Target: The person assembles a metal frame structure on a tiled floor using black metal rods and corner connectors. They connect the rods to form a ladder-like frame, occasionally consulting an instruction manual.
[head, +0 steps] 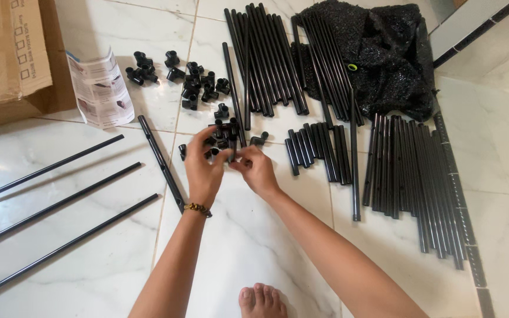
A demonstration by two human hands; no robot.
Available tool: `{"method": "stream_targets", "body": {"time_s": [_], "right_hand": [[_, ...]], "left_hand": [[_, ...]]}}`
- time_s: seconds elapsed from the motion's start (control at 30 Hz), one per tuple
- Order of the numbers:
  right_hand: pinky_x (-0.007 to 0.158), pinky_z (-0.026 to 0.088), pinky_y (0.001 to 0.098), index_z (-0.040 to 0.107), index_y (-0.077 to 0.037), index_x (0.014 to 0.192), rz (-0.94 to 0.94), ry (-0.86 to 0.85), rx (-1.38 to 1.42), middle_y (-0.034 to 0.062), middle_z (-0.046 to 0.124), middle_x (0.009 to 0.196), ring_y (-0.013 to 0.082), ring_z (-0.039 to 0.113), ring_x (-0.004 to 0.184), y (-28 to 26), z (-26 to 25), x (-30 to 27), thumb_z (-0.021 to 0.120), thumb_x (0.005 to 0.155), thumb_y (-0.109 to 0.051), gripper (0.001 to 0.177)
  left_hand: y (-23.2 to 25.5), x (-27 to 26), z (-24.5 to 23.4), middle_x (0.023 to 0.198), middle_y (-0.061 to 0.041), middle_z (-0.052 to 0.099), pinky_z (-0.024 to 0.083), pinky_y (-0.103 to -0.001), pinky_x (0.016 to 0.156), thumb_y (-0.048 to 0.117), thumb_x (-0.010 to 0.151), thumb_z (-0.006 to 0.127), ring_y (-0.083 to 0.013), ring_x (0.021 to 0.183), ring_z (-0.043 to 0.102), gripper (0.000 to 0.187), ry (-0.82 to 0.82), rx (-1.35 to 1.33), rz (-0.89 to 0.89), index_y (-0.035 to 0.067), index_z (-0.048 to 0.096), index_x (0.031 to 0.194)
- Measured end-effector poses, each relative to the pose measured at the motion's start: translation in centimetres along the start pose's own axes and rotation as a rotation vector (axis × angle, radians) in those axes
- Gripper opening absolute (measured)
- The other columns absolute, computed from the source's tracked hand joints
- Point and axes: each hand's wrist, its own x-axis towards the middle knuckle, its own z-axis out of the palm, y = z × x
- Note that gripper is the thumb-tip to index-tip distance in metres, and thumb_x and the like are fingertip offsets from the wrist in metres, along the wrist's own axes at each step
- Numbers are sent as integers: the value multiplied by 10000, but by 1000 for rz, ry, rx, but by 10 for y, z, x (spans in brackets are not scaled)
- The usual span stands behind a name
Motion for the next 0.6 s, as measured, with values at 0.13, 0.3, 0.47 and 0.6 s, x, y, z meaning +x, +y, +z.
{"method": "stream_targets", "body": {"time_s": [0.13,0.3,0.47,0.6], "right_hand": [[745,579,321,758,15,1026,-12,-57,111,109,706,977,199,728,827,23,19,-4,779,826,-22,205],[779,547,341,753,30,1009,-64,-48,-53,127,694,991,245,698,884,59,53,1,728,835,30,175],[798,530,343,731,62,1002,195,-92,607,141,661,1052,230,647,906,66,71,12,530,1005,59,201],[753,561,332,753,-18,1042,-95,-98,-2,99,682,997,202,705,852,49,57,3,646,839,96,256]], "left_hand": [[-23,-11,-4,1272,-160,685,542,-399,956,-52,811,742,-307,1167,659,515,-28,76,-103,37,607,1300],[-61,-16,4,1207,-172,715,576,-395,901,-61,789,746,-310,1119,705,546,-128,112,-253,70,630,1307],[-76,-21,8,1133,-169,758,604,-392,806,-109,815,701,-309,1049,754,476,-121,159,-249,79,683,1252],[-71,-18,3,1204,-173,726,580,-409,848,-109,787,697,-331,1090,709,524,-134,195,-236,75,652,1275]]}}
